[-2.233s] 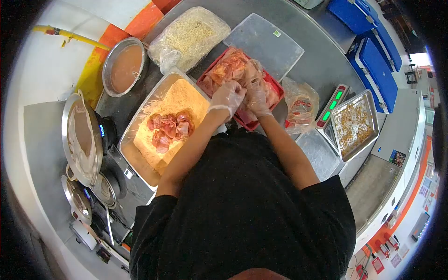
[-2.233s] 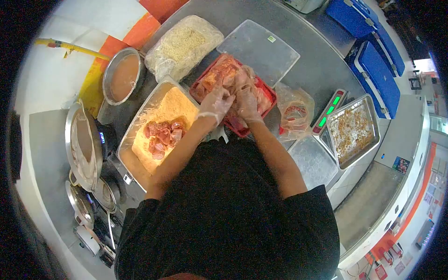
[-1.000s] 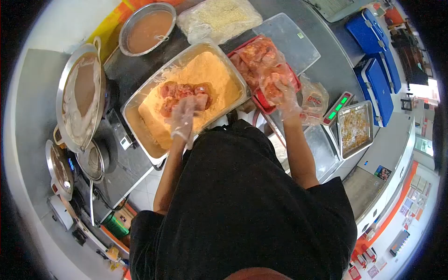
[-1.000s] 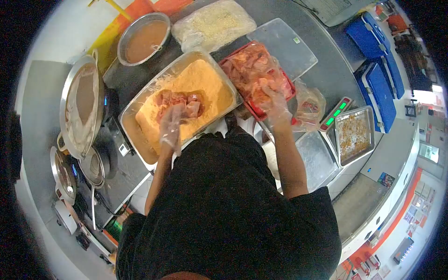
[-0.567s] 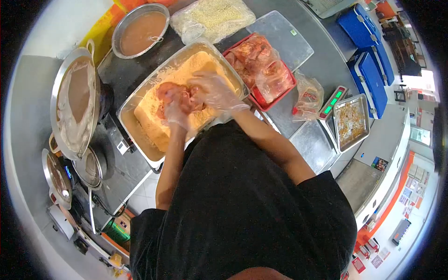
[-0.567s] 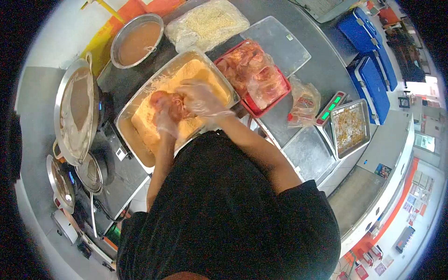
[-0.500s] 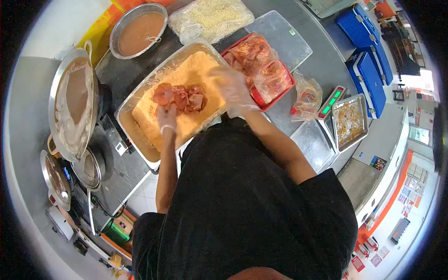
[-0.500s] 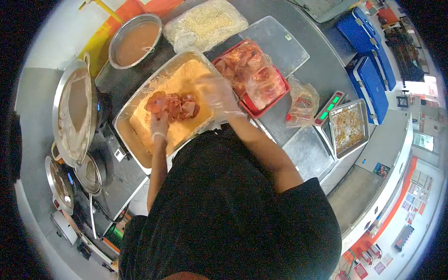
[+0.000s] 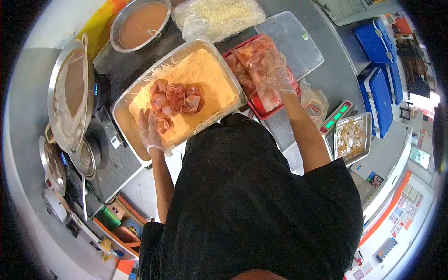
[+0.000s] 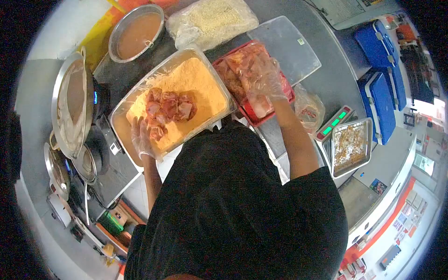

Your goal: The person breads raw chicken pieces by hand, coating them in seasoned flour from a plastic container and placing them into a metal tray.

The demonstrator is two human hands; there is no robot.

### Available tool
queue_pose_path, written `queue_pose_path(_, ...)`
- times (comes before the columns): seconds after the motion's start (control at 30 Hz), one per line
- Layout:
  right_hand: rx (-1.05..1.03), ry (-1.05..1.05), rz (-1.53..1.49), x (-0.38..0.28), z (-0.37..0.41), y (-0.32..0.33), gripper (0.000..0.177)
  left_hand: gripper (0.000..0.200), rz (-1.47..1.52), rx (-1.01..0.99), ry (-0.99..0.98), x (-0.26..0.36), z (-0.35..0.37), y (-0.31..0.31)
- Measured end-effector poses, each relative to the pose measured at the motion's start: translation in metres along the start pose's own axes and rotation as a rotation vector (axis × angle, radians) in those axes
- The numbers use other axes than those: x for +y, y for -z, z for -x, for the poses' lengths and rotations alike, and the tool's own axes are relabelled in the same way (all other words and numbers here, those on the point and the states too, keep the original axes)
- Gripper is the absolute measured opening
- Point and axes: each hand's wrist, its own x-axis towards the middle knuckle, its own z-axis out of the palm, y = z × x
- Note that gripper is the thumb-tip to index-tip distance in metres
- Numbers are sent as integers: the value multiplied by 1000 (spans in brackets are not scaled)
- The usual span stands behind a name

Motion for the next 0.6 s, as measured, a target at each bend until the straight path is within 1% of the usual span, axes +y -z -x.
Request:
queue_pose_path(0.03, -39, 37, 53, -2, -4, 5, 76, 62, 2, 8, 2, -3, 2, -2)
queue_pose_path(0.1, -78, 68, -54, -7, -7, 16, 75, 62, 5, 25, 5, -3, 8, -6)
queue_pose_path(0.2, 27, 143, -132, -18, 2, 27, 70, 61, 31, 31, -3, 15, 19, -14)
queue_pose_path(0.27, 64, 135, -131, -23, 3, 20, 66, 59, 57, 71, 11, 23, 32, -14)
queue_pose_path(0.43, 121, 9, -29, -23, 1, -13, 57, 55, 56, 98, 16, 22, 34, -28)
queue_pose_path(0.5, 138, -69, 17, -27, -3, -30, 53, 56, 56, 78, -24, 19, 31, -32)
queue_pose_path(0.6, 174, -180, 91, -33, -9, -49, 47, 57, 110, 47, -73, 36, 25, -46)
